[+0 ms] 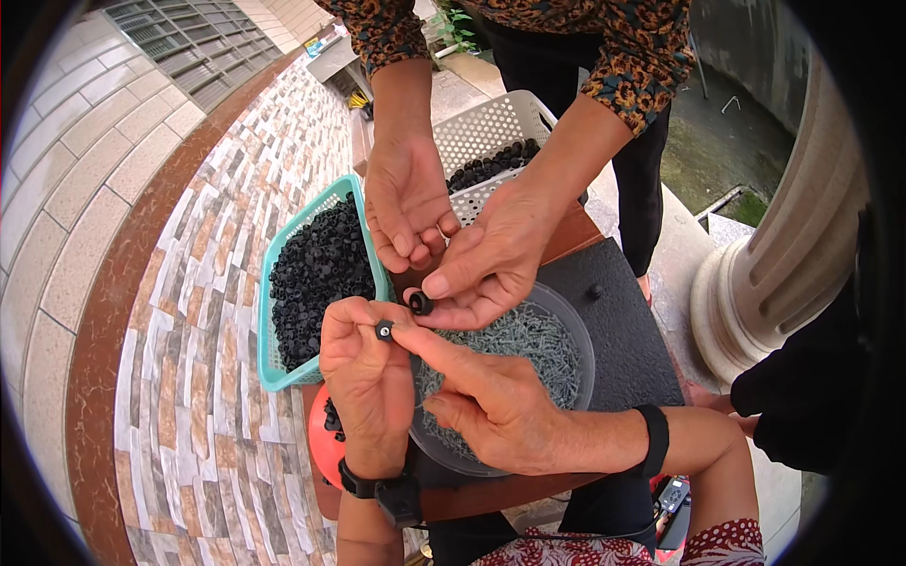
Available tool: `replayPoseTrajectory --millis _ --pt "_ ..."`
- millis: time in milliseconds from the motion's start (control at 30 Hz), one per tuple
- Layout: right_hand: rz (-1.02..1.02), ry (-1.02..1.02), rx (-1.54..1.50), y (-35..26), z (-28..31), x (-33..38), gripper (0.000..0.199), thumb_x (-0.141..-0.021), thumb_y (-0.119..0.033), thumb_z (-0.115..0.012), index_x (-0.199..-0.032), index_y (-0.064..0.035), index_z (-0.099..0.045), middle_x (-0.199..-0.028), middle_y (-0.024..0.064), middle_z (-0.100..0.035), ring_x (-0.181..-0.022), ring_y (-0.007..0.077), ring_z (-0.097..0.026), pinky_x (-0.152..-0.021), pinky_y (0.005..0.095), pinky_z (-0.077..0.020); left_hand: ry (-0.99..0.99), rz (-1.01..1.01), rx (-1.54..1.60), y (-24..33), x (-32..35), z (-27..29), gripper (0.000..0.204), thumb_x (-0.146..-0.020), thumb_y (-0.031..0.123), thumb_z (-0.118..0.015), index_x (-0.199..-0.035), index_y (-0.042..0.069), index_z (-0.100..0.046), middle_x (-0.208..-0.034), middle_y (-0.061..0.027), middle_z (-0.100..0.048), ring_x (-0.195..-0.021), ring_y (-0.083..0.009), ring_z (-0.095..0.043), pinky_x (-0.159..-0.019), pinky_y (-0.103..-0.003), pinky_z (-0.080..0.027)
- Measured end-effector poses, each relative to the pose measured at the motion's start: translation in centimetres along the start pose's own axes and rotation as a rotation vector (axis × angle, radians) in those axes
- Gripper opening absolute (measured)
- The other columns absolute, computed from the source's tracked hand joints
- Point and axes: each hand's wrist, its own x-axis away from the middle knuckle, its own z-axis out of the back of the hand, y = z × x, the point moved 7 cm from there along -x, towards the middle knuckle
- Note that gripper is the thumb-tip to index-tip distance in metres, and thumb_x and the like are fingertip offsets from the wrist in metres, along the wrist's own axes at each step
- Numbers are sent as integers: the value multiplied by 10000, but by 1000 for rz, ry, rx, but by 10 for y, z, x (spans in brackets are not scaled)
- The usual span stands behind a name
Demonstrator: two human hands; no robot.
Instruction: Sorting and inspecting small black plastic components by hand and placing them into separate containers.
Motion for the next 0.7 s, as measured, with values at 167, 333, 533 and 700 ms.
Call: replayPoseTrajectory --millis 167,333,533,700 --pt "-1 42 -38 -3 15 3 596 -770 83 -587 -1334 25 -402 -775 139 -606 -579 161 -588 -552 265 -464 -20 1 -11 1 -3 -5 177 -885 151 -600 -944 44 -471 -810 -110 -559 -753 -184 -526 -680 -311 -438" --pt "1 32 86 -3 17 2 626 -742 51 -592 -1328 55 -371 -911 215 -616 -776 335 -626 -647 376 -507 -3 -40 -32 4 -6 -7 165 -888 148 -590 -940 45 -472 -788 -106 -546 -725 -185 -510 -647 -299 -415" --pt "75 103 158 -3 27 -9 592 -740 80 -606 -1300 66 -415 -865 182 -626 -636 221 -623 -570 290 -489 16 -55 -70 3 -9 -4 151 -895 141 -577 -939 38 -476 -787 -107 -545 -718 -183 -508 -651 -296 -420" --pt "165 88 262 -9 25 -7 598 -724 68 -630 -1283 86 -417 -996 226 -623 -756 293 -645 -641 332 -518 22 -50 -75 2 -10 -6 158 -896 147 -579 -941 35 -476 -790 -110 -548 -711 -182 -507 -655 -301 -422"
